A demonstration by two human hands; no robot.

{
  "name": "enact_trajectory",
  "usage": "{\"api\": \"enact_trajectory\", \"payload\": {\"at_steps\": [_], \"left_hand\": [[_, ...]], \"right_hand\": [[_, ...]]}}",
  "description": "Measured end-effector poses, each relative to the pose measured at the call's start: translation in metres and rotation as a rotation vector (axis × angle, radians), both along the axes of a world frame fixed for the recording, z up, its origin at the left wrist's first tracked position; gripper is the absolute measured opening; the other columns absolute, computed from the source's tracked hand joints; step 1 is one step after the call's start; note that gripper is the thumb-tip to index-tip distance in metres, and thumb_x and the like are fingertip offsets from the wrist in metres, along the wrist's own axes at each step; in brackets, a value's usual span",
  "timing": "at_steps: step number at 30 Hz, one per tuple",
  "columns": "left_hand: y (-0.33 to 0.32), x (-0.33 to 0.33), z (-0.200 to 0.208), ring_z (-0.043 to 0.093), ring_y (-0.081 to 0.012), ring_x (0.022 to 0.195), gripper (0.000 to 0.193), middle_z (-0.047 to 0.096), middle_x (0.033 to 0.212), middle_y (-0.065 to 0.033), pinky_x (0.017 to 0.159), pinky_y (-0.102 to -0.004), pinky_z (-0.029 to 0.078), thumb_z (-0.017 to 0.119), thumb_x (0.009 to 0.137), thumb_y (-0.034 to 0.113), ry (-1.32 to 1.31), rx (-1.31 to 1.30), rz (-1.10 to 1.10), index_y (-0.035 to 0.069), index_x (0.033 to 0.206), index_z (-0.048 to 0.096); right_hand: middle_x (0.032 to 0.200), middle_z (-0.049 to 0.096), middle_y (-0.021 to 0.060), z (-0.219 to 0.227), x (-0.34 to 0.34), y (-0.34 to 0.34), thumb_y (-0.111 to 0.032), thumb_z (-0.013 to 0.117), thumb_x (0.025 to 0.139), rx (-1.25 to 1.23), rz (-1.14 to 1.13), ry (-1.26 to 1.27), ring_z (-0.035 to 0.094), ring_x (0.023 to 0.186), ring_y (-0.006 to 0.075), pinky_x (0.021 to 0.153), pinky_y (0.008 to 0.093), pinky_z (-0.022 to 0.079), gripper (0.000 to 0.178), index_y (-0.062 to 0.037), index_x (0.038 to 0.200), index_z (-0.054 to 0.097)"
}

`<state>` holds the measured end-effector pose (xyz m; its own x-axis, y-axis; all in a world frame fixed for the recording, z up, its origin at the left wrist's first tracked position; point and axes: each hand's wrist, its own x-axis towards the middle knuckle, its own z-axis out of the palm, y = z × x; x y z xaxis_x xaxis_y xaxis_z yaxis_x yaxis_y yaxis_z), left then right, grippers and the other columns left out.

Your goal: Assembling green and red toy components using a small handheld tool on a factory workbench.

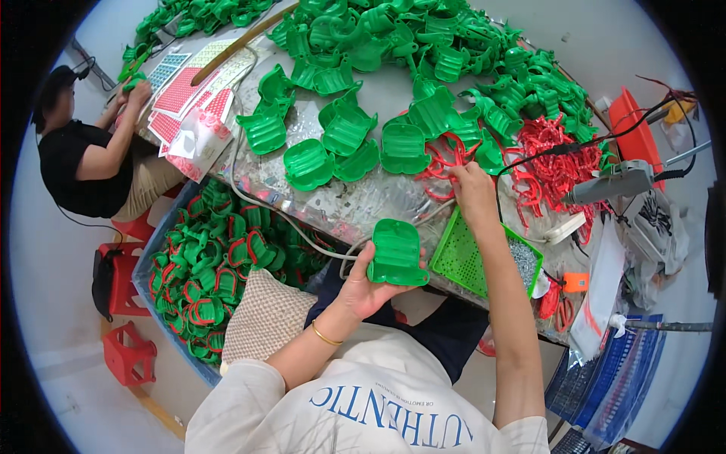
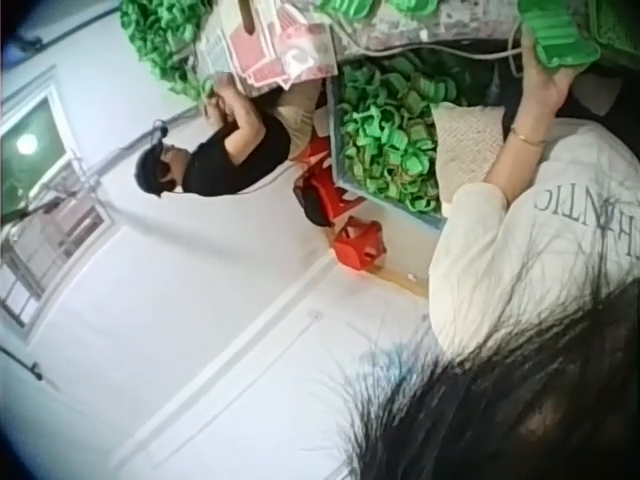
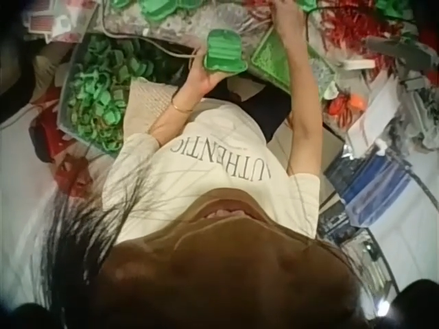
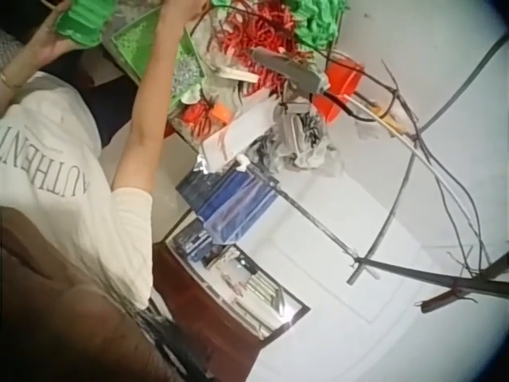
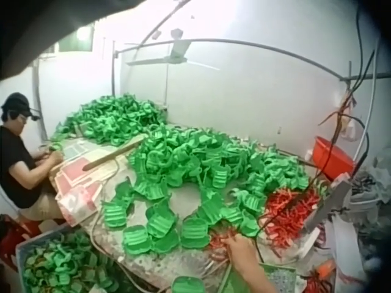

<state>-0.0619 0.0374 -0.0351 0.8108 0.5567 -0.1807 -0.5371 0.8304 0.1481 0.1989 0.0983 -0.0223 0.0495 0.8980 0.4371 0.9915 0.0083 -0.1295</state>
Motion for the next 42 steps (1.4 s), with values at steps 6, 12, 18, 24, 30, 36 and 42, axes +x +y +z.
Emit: {"api": "enact_trajectory", "payload": {"at_steps": [6, 12, 18, 24, 30, 36, 42], "left_hand": [[0.01, 0.002, -0.007, 0.05, -0.0312, 0.118, 0.068, 0.048, 0.132, -0.017, 0.101, -0.0488, 0.039, 0.059, 0.086, 0.049, -0.067, 0.02, 0.013, 0.007, 0.136, 0.038], [0.014, 0.01, 0.003, 0.046, -0.0305, 0.123, 0.074, 0.042, 0.138, -0.0157, 0.104, -0.0475, 0.036, 0.064, 0.083, 0.045, 0.097, 0.256, 0.138, 0.006, 0.139, 0.034], [0.011, 0.036, 0.015, 0.048, -0.0234, 0.121, 0.059, 0.049, 0.132, -0.0081, 0.101, -0.0459, 0.039, 0.053, 0.089, 0.047, 0.01, 0.122, 0.194, 0.012, 0.135, 0.039], [0.002, 0.057, 0.018, 0.049, -0.0265, 0.119, 0.059, 0.049, 0.131, -0.0094, 0.1, -0.0469, 0.04, 0.049, 0.088, 0.051, -0.265, -0.166, -0.024, 0.013, 0.133, 0.043], [-0.007, 0.067, 0.031, 0.047, -0.0304, 0.122, 0.069, 0.047, 0.134, -0.012, 0.1, -0.0494, 0.04, 0.054, 0.084, 0.053, -0.213, -0.061, -0.169, 0.013, 0.137, 0.037], [-0.012, 0.065, 0.044, 0.047, -0.0299, 0.123, 0.072, 0.047, 0.134, -0.0123, 0.103, -0.0491, 0.038, 0.057, 0.084, 0.051, -0.023, 0.147, -0.227, 0.009, 0.138, 0.035], [-0.007, 0.07, 0.03, 0.049, -0.027, 0.12, 0.073, 0.048, 0.131, -0.013, 0.102, -0.0464, 0.038, 0.064, 0.083, 0.045, -0.035, 0.262, -0.104, 0.013, 0.14, 0.031]], "right_hand": [[0.081, 0.055, 0.0092, 0.047, -0.006, -0.003, -0.01, 0.068, 0.077, 0.038, 0.081, 0.162, 0.058, 0.079, 0.0263, 0.068, 0.0366, 0.046, 0.011, -0.0081, 0.087, 0.066], [0.085, 0.06, 0.0053, 0.102, -0.024, -0.019, -0.013, 0.068, 0.08, 0.135, 0.03, 0.707, 0.06, 0.077, 0.0149, 0.068, 0.0281, 0.046, 0.014, -0.0058, 0.092, 0.067], [0.082, 0.059, 0.0088, 0.119, -0.101, -0.07, -0.014, 0.069, 0.076, 0.131, 0.151, 0.154, 0.06, 0.072, 0.0241, 0.063, 0.0345, 0.047, 0.013, -0.0063, 0.087, 0.066], [0.089, 0.06, 0.0095, 0.127, -0.095, -0.105, -0.011, 0.068, 0.077, -0.17, 0.203, 0.443, 0.06, 0.08, 0.0258, 0.072, 0.0357, 0.047, 0.019, -0.0054, 0.094, 0.065], [0.09, 0.061, 0.0066, 0.131, -0.048, -0.099, -0.011, 0.067, 0.078, -0.043, 0.126, 0.143, 0.06, 0.083, 0.0247, 0.071, 0.0348, 0.048, 0.017, -0.0086, 0.095, 0.066], [0.084, 0.06, 0.0052, 0.137, -0.033, -0.106, -0.011, 0.067, 0.078, -0.178, 0.128, 0.161, 0.059, 0.078, 0.0239, 0.067, 0.0336, 0.047, 0.015, -0.0088, 0.092, 0.065], [0.075, 0.06, 0.0017, 0.137, -0.02, -0.117, -0.011, 0.065, 0.082, -0.193, -0.05, 0.643, 0.056, 0.067, 0.0111, 0.063, 0.0248, 0.043, 0.012, -0.0031, 0.091, 0.064]]}}
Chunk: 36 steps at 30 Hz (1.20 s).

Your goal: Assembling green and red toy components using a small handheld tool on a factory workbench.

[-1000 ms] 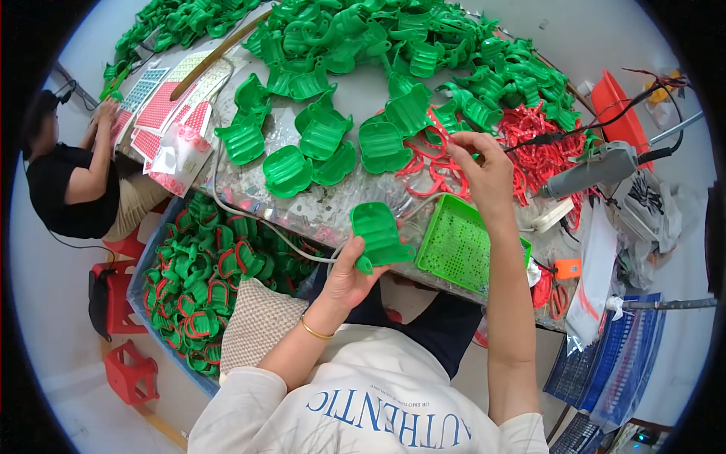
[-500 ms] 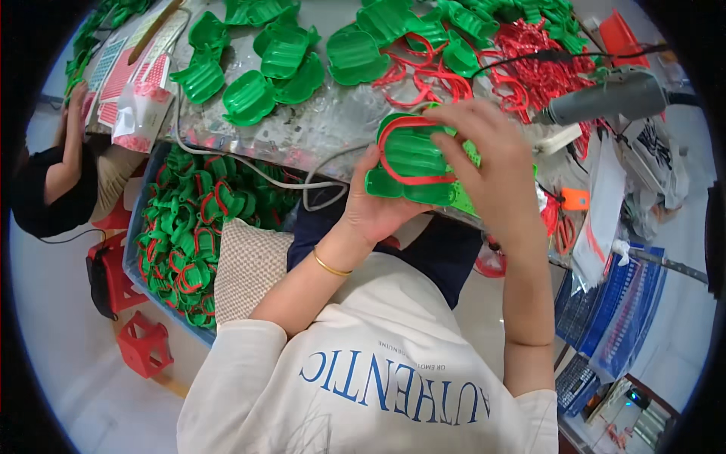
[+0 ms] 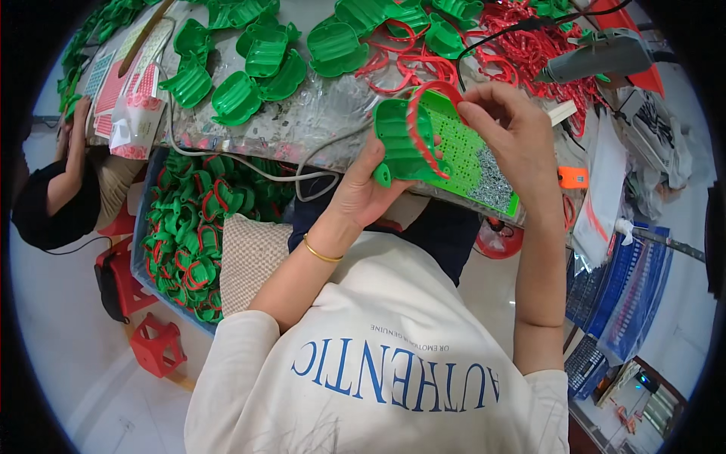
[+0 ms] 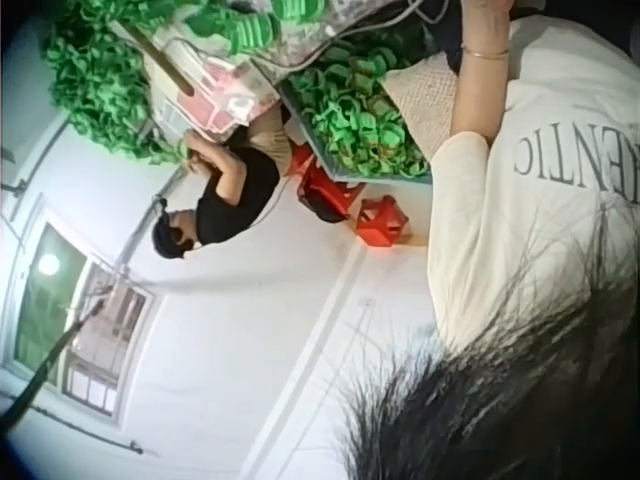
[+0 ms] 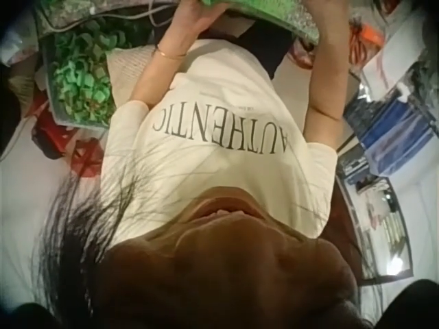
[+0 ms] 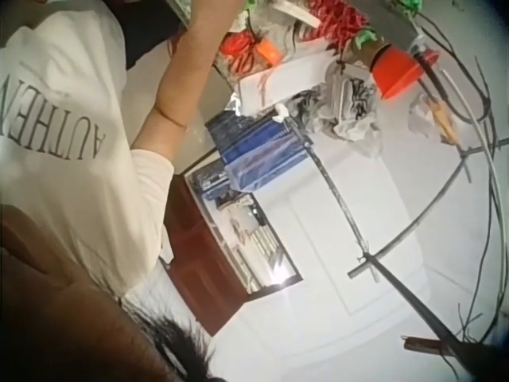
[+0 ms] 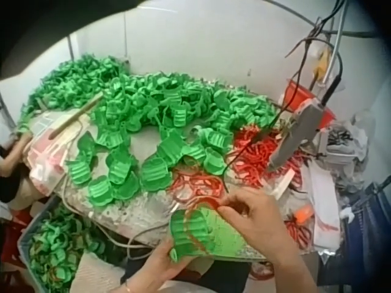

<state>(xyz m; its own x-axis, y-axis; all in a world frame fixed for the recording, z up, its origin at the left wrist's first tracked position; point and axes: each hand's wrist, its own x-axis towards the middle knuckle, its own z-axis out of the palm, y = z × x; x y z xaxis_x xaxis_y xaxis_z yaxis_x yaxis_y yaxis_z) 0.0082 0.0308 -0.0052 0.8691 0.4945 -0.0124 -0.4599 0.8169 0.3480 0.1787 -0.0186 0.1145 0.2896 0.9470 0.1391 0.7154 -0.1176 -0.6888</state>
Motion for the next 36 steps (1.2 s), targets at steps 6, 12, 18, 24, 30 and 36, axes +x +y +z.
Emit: {"api": "enact_trajectory", "payload": {"at_steps": [6, 12, 18, 24, 30, 36], "left_hand": [[-0.004, 0.002, 0.001, 0.045, -0.0213, 0.123, 0.074, 0.045, 0.134, -0.0069, 0.101, -0.0434, 0.04, 0.068, 0.082, 0.038, 0.046, -0.053, 0.1, 0.015, 0.14, 0.03], [-0.005, 0.004, 0.004, 0.045, -0.0192, 0.123, 0.075, 0.043, 0.135, -0.0046, 0.1, -0.0409, 0.041, 0.068, 0.083, 0.035, 0.05, 0.015, 0.097, 0.016, 0.142, 0.026], [-0.005, 0.006, 0.004, 0.045, -0.019, 0.123, 0.078, 0.042, 0.135, -0.0046, 0.099, -0.0387, 0.041, 0.068, 0.083, 0.032, 0.054, 0.018, 0.115, 0.017, 0.145, 0.022], [-0.004, 0.007, 0.004, 0.043, -0.0185, 0.125, 0.08, 0.041, 0.136, -0.0041, 0.102, -0.0364, 0.039, 0.071, 0.082, 0.027, 0.025, 0.043, 0.118, 0.016, 0.145, 0.022], [-0.005, 0.005, 0.004, 0.04, -0.0179, 0.126, 0.084, 0.04, 0.137, -0.0028, 0.103, -0.0347, 0.037, 0.075, 0.076, 0.019, 0.12, 0.086, 0.132, 0.014, 0.144, 0.025], [-0.003, 0.004, 0.009, 0.041, -0.0152, 0.123, 0.085, 0.039, 0.136, -0.003, 0.1, -0.0329, 0.039, 0.076, 0.074, 0.015, 0.199, 0.138, 0.122, 0.014, 0.143, 0.027]], "right_hand": [[0.077, 0.062, -0.0004, -0.037, -0.003, -0.01, -0.014, 0.065, 0.086, -0.137, -0.098, 0.66, 0.054, 0.07, 0.0051, 0.063, 0.0203, 0.043, 0.016, 0.0, 0.092, 0.063], [0.078, 0.062, -0.0001, -0.05, -0.002, -0.012, -0.015, 0.065, 0.086, -0.16, -0.14, 0.688, 0.055, 0.07, 0.0046, 0.063, 0.0196, 0.042, 0.016, -0.0005, 0.093, 0.063], [0.078, 0.063, 0.0, -0.056, 0.0, -0.016, -0.012, 0.065, 0.086, -0.171, -0.162, 0.647, 0.056, 0.071, 0.0047, 0.063, 0.0193, 0.042, 0.014, 0.0, 0.093, 0.063], [0.079, 0.063, 0.0005, -0.059, -0.003, -0.017, -0.012, 0.066, 0.086, -0.182, -0.174, 0.618, 0.057, 0.072, 0.0053, 0.065, 0.0194, 0.043, 0.014, 0.0005, 0.091, 0.062], [0.077, 0.062, 0.0003, -0.056, -0.011, -0.015, -0.009, 0.065, 0.085, -0.208, -0.231, 0.482, 0.055, 0.068, 0.0045, 0.062, 0.0187, 0.043, 0.011, 0.0003, 0.089, 0.062], [0.076, 0.061, -0.0001, -0.061, -0.013, -0.015, -0.009, 0.066, 0.084, -0.202, -0.255, 0.426, 0.054, 0.067, 0.0038, 0.061, 0.0185, 0.042, 0.011, 0.0002, 0.088, 0.062]]}}
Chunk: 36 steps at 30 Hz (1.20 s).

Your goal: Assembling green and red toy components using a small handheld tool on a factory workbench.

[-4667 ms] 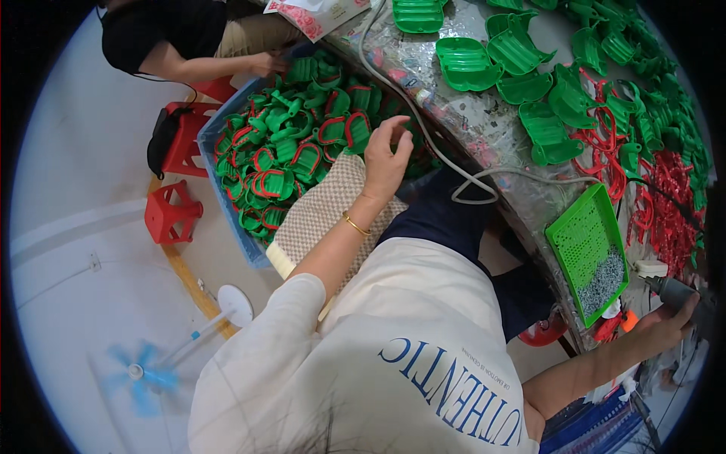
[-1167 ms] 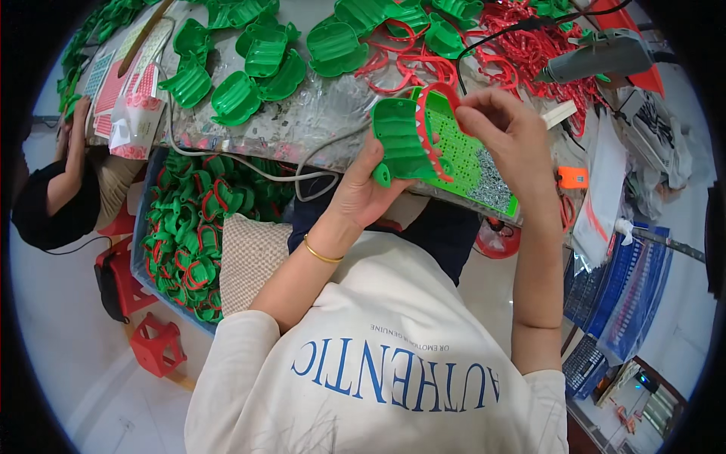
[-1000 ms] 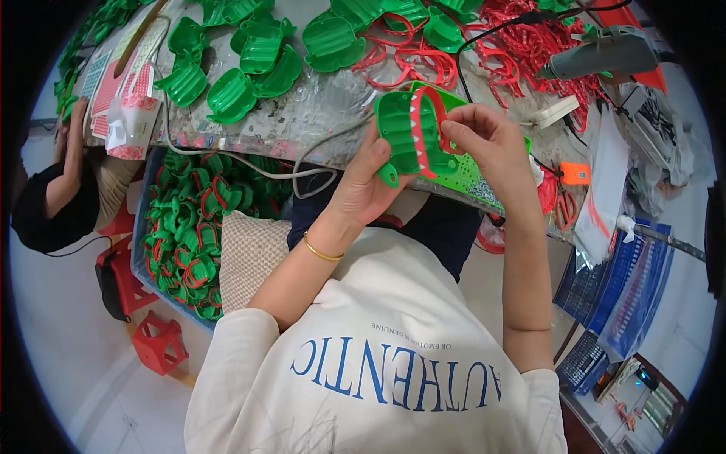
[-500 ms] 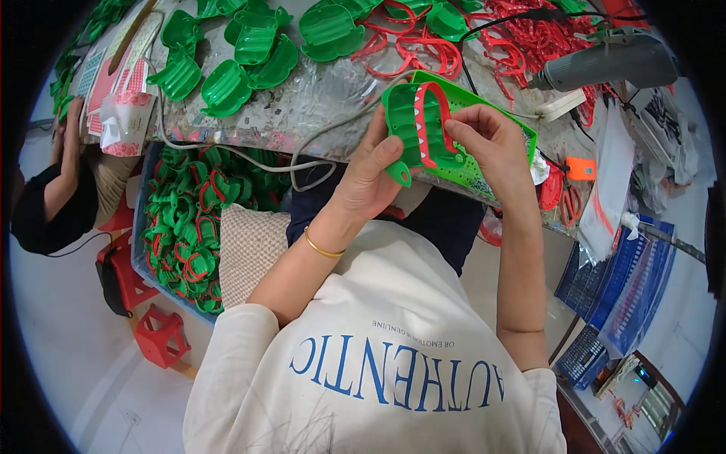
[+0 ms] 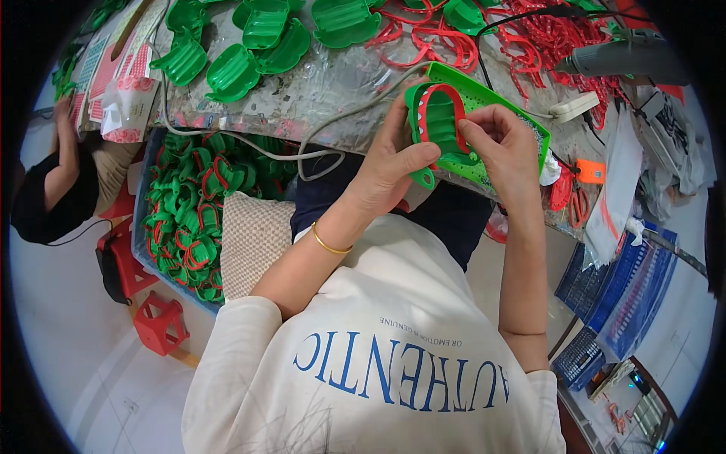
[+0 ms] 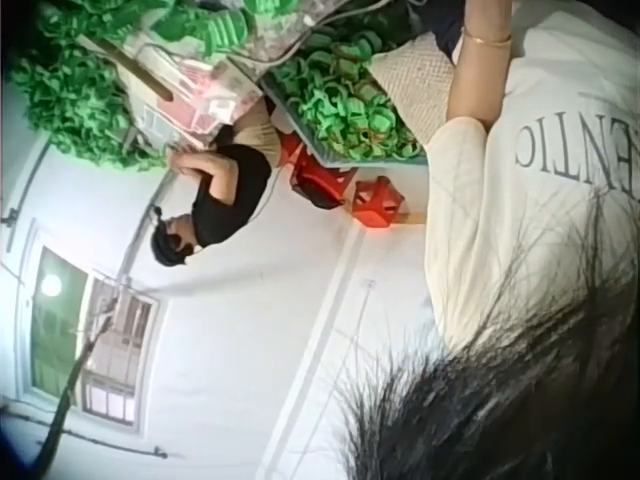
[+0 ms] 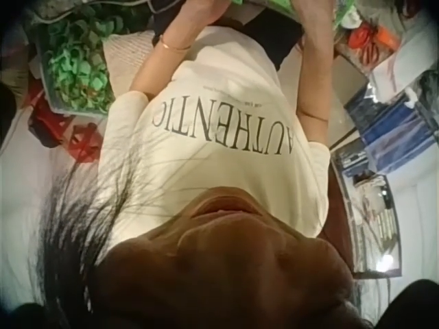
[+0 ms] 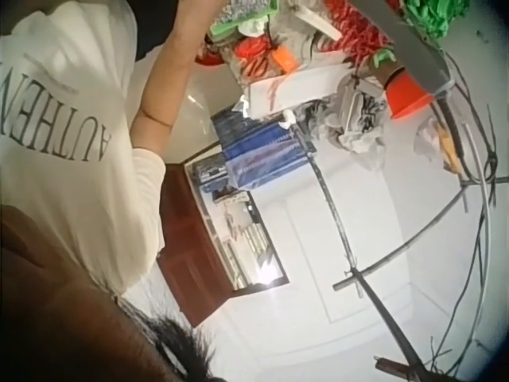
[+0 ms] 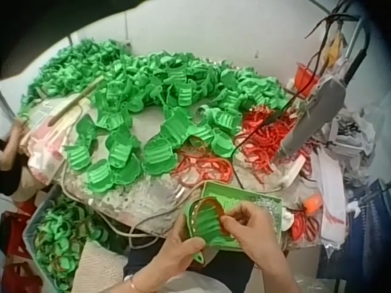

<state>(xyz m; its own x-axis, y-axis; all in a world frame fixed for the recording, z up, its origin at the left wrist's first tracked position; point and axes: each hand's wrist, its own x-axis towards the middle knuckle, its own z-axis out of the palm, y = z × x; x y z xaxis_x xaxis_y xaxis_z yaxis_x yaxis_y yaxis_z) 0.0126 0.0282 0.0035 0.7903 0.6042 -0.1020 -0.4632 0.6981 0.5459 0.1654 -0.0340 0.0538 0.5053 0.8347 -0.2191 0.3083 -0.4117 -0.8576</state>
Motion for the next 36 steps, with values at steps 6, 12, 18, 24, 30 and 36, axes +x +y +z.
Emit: {"api": "enact_trajectory", "payload": {"at_steps": [6, 12, 18, 24, 30, 36], "left_hand": [[-0.001, 0.004, 0.001, 0.05, -0.0182, 0.116, 0.071, 0.047, 0.13, -0.0062, 0.095, -0.0363, 0.045, 0.066, 0.081, 0.021, 0.008, 0.018, 0.055, 0.01, 0.141, 0.03], [-0.007, -0.01, -0.017, 0.051, -0.0347, 0.117, 0.07, 0.05, 0.127, -0.0227, 0.101, -0.0471, 0.041, 0.056, 0.083, 0.041, -0.235, -0.425, -0.252, -0.002, 0.135, 0.036], [-0.019, -0.011, -0.022, 0.051, -0.0393, 0.114, 0.084, 0.049, 0.127, -0.0169, 0.097, -0.0501, 0.043, 0.073, 0.072, 0.038, -0.222, -0.442, -0.35, 0.02, 0.142, 0.031], [-0.04, -0.006, -0.026, 0.05, -0.0362, 0.118, 0.073, 0.049, 0.128, -0.0226, 0.098, -0.0482, 0.042, 0.062, 0.082, 0.044, -0.337, -0.482, -0.474, 0.001, 0.135, 0.037], [-0.047, -0.007, -0.025, 0.051, -0.0383, 0.115, 0.071, 0.051, 0.124, -0.0262, 0.097, -0.0479, 0.043, 0.061, 0.082, 0.046, -0.229, -0.564, -0.511, 0.0, 0.133, 0.041], [-0.056, -0.016, -0.036, 0.054, -0.036, 0.112, 0.074, 0.052, 0.123, -0.0264, 0.098, -0.0464, 0.043, 0.061, 0.08, 0.047, -0.18, -0.567, -0.54, -0.001, 0.131, 0.042]], "right_hand": [[0.075, 0.06, -0.0015, -0.004, 0.01, -0.003, -0.008, 0.067, 0.082, 0.036, 0.004, 0.068, 0.053, 0.066, 0.0032, 0.061, 0.0178, 0.041, 0.01, -0.001, 0.087, 0.061], [0.08, 0.058, -0.0012, 0.008, 0.023, -0.023, -0.011, 0.065, 0.085, 0.059, 0.167, 0.324, 0.051, 0.07, 0.0045, 0.064, 0.0187, 0.041, 0.015, -0.0041, 0.096, 0.058], [0.114, 0.057, 0.0126, 0.046, 0.102, 0.002, -0.015, 0.055, 0.092, 0.994, -0.416, -0.309, 0.055, 0.107, 0.0194, 0.093, 0.0327, 0.046, 0.032, 0.0029, 0.119, 0.05], [0.118, 0.057, 0.017, 0.083, 0.129, 0.021, -0.009, 0.054, 0.09, 0.579, 0.048, 0.074, 0.056, 0.111, 0.024, 0.097, 0.0369, 0.044, 0.024, 0.0054, 0.109, 0.057], [0.093, 0.056, 0.0047, 0.092, 0.062, 0.041, -0.02, 0.068, 0.078, 0.655, 0.14, 0.309, 0.057, 0.09, 0.0171, 0.079, 0.0334, 0.05, 0.055, 0.001, 0.124, 0.047], [0.065, 0.046, 0.0022, 0.06, 0.02, 0.033, -0.007, 0.061, 0.082, 0.875, -0.098, 0.112, 0.048, 0.057, 0.0143, 0.059, 0.0283, 0.042, 0.022, 0.0021, 0.1, 0.052]]}}
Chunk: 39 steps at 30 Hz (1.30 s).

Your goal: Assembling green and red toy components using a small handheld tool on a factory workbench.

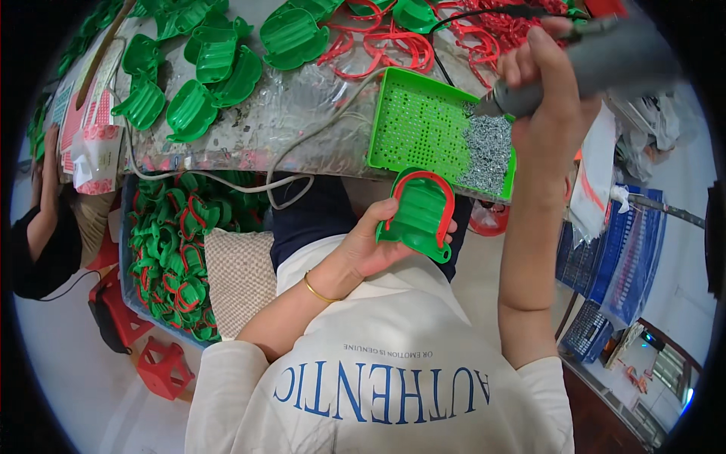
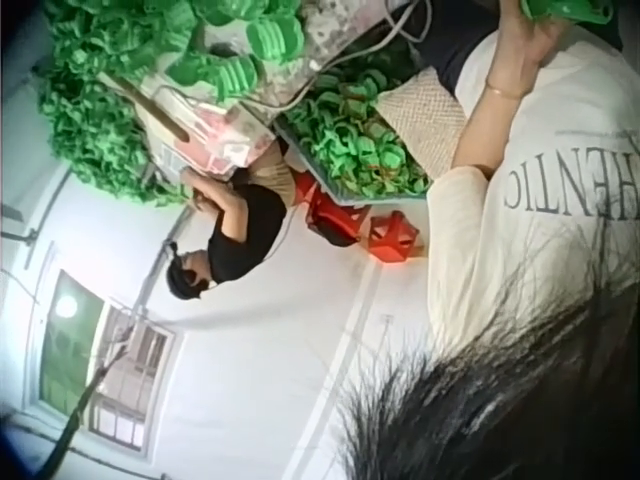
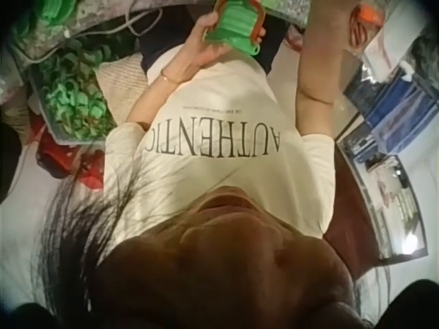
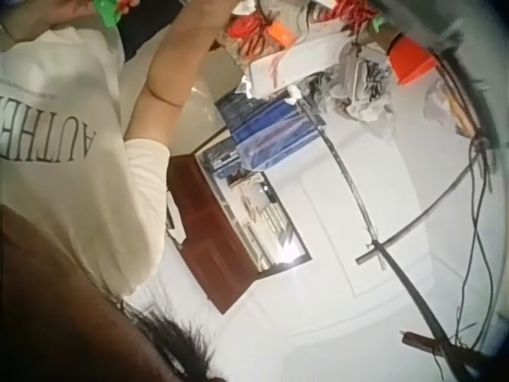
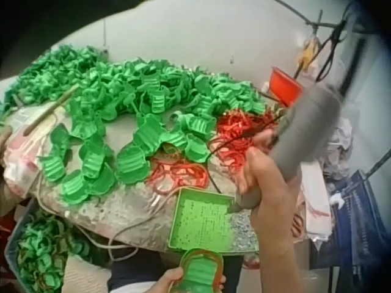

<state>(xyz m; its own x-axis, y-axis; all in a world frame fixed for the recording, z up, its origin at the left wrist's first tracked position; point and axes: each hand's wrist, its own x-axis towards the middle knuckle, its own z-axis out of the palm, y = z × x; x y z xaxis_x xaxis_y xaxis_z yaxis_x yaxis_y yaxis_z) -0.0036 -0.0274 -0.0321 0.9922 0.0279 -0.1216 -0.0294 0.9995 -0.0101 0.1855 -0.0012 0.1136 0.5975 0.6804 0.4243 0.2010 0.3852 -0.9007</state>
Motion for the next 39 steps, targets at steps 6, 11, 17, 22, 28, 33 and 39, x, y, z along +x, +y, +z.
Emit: {"api": "enact_trajectory", "payload": {"at_steps": [6, 11, 17, 22, 28, 33, 39], "left_hand": [[-0.005, -0.001, -0.006, 0.055, -0.035, 0.11, 0.074, 0.052, 0.123, -0.0265, 0.098, -0.0458, 0.042, 0.063, 0.079, 0.046, 0.026, -0.039, 0.036, -0.002, 0.131, 0.041], [-0.007, -0.001, -0.012, 0.054, -0.0351, 0.111, 0.075, 0.052, 0.123, -0.027, 0.099, -0.0461, 0.042, 0.064, 0.078, 0.045, 0.022, -0.053, 0.054, -0.003, 0.131, 0.041], [-0.008, -0.002, -0.016, 0.054, -0.0362, 0.112, 0.073, 0.052, 0.122, -0.0281, 0.098, -0.0481, 0.043, 0.062, 0.079, 0.044, 0.052, -0.096, 0.092, -0.002, 0.131, 0.041], [-0.008, -0.003, -0.018, 0.054, -0.0366, 0.112, 0.073, 0.052, 0.122, -0.0279, 0.097, -0.0487, 0.043, 0.062, 0.079, 0.045, 0.044, -0.077, 0.08, -0.001, 0.131, 0.041], [-0.007, -0.004, -0.02, 0.055, -0.0356, 0.11, 0.074, 0.052, 0.122, -0.0278, 0.097, -0.0479, 0.043, 0.062, 0.079, 0.046, 0.025, -0.075, 0.073, -0.001, 0.132, 0.041], [-0.005, -0.006, -0.017, 0.055, -0.035, 0.11, 0.074, 0.052, 0.122, -0.0275, 0.097, -0.0473, 0.043, 0.062, 0.078, 0.046, 0.048, -0.063, 0.056, -0.001, 0.132, 0.041], [-0.005, -0.004, -0.015, 0.055, -0.0346, 0.109, 0.074, 0.052, 0.122, -0.0272, 0.096, -0.0467, 0.043, 0.061, 0.079, 0.047, 0.062, -0.056, 0.063, -0.001, 0.131, 0.041]], "right_hand": [[0.062, 0.043, 0.0016, -0.067, -0.02, -0.015, 0.002, 0.056, 0.083, -0.006, -0.18, 0.129, 0.041, 0.051, 0.0099, 0.05, 0.0273, 0.038, 0.016, 0.0026, 0.098, 0.051], [0.063, 0.045, 0.0025, -0.093, -0.018, -0.018, 0.002, 0.055, 0.085, -0.012, -0.17, 0.125, 0.042, 0.051, 0.0101, 0.051, 0.0271, 0.038, 0.013, 0.003, 0.097, 0.049], [0.062, 0.045, 0.0025, -0.109, -0.013, -0.015, 0.001, 0.054, 0.086, -0.016, -0.188, 0.083, 0.044, 0.051, 0.0101, 0.051, 0.027, 0.04, 0.013, 0.0028, 0.098, 0.048], [0.063, 0.046, 0.0027, -0.111, -0.013, -0.016, 0.002, 0.054, 0.086, -0.021, -0.21, 0.087, 0.043, 0.05, 0.01, 0.052, 0.0276, 0.041, 0.014, 0.0022, 0.098, 0.048], [0.062, 0.046, 0.0027, -0.116, -0.013, -0.015, 0.002, 0.055, 0.085, -0.03, -0.224, 0.098, 0.043, 0.05, 0.0102, 0.051, 0.027, 0.04, 0.015, 0.002, 0.098, 0.048], [0.061, 0.046, 0.0028, -0.116, -0.015, -0.014, 0.001, 0.056, 0.085, -0.047, -0.24, 0.083, 0.043, 0.05, 0.0104, 0.051, 0.0269, 0.04, 0.015, 0.0026, 0.097, 0.048], [0.062, 0.046, 0.0032, -0.117, -0.014, -0.014, 0.001, 0.057, 0.084, -0.021, -0.239, 0.1, 0.043, 0.05, 0.0107, 0.051, 0.0273, 0.04, 0.016, 0.0026, 0.098, 0.049]]}}
